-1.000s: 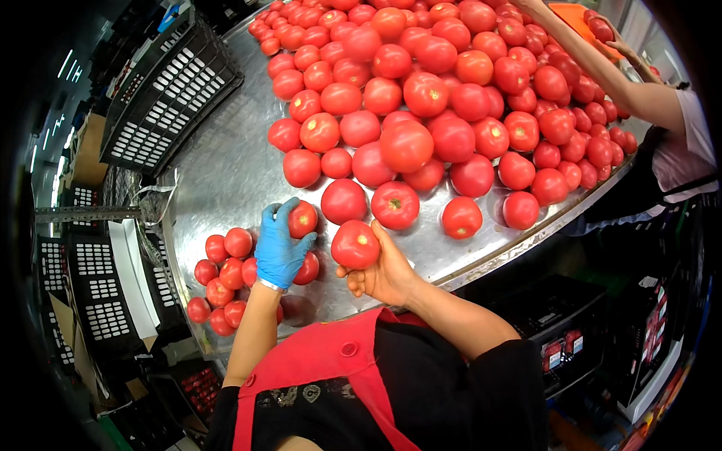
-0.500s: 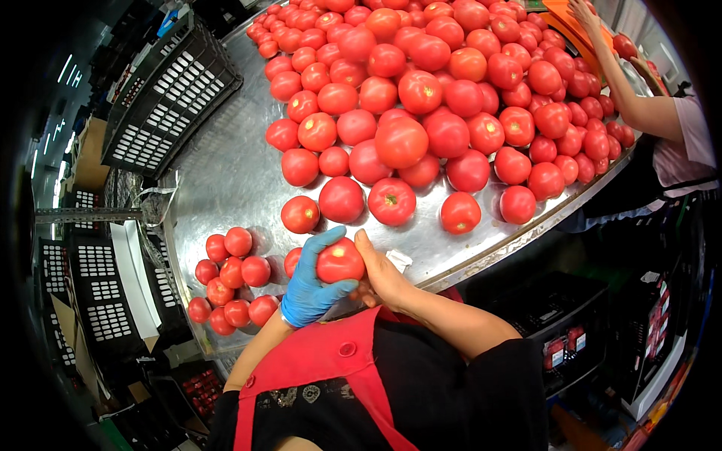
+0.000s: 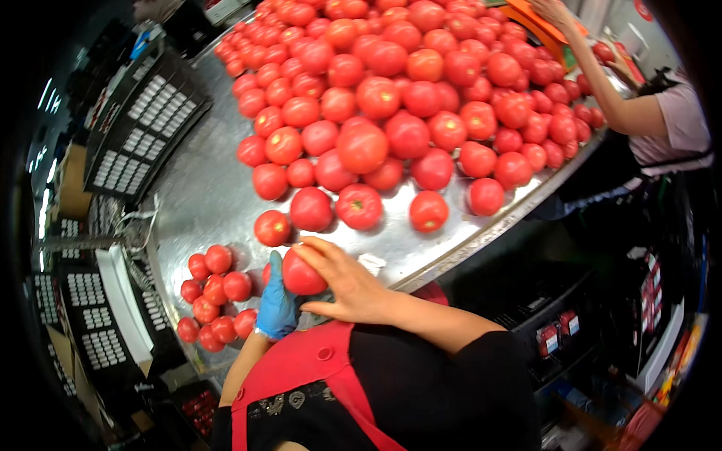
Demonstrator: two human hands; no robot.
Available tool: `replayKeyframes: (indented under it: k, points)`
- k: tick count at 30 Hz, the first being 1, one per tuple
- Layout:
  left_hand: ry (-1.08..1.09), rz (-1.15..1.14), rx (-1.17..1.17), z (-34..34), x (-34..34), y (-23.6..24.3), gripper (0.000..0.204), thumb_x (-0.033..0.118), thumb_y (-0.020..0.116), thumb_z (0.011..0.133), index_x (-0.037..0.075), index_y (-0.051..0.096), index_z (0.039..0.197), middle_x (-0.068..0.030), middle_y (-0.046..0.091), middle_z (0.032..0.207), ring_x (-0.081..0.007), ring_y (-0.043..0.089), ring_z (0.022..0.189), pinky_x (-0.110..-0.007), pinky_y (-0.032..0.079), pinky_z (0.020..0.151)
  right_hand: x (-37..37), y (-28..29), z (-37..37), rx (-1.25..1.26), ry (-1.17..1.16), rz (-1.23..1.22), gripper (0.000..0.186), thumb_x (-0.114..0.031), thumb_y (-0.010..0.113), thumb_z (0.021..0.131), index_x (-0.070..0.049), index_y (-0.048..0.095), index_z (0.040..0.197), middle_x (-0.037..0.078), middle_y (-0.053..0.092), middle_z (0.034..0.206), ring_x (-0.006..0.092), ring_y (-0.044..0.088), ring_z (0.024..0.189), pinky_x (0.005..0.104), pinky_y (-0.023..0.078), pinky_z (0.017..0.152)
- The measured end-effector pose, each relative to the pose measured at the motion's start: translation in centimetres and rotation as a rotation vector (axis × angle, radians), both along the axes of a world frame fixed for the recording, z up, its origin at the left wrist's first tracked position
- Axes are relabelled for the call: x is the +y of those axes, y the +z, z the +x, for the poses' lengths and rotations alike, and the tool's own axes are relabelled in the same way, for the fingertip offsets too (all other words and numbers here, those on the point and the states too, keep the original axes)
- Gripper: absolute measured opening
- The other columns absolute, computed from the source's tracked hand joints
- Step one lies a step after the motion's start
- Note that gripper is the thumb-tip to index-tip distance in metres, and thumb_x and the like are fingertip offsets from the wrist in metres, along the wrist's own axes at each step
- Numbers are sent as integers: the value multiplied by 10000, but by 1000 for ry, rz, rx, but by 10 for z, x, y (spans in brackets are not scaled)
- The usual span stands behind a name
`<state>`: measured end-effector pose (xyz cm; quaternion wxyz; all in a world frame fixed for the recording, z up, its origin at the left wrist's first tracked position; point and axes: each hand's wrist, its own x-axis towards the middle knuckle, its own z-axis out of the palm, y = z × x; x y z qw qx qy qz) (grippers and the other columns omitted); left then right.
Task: The person sorts red tomatoes on a metal table, picking them up and placing them into black plastic crates. They also handle brown paper sheets, folding and arranging them within the crates alongside the tomatoes.
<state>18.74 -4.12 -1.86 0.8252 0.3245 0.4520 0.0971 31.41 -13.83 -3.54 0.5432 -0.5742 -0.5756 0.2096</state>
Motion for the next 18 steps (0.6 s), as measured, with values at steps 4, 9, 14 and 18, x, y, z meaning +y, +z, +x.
replayKeyframes:
  k: [4,9,14,18]
  points:
    - [-291,104,-3,-8,5,3,606,552,330,938,26,501,1188,-116,637,993,-196,640,835,-285,520,683,-5,-2,6,18,-95,-18,794,-270,798,658,-22,384,1289,193,466,1212,365,502,1086,429,420,916]
    - [-420,459,-45,3,10,17,317,265,436,975,-4,570,1074,-100,643,871,-131,609,702,-239,485,619,-22,-8,43,-15,-442,-43,796,-311,822,631,-28,415,1254,174,515,1153,351,529,1030,420,435,876]
    - [-219,1316,172,-4,40,-4,281,120,570,887,17,540,1146,-137,593,1065,-205,581,907,-317,466,785,-27,-2,125,-74,-944,-59,770,-275,816,665,-23,414,1271,201,494,1183,331,496,1084,400,405,924]
    - [-331,1521,371,-10,69,-16,487,154,643,816,16,463,1248,-195,438,1291,-322,423,1208,-404,331,1018,-24,3,179,-63,-1026,13,778,-237,767,732,17,345,1334,236,421,1296,360,433,1191,404,358,993]
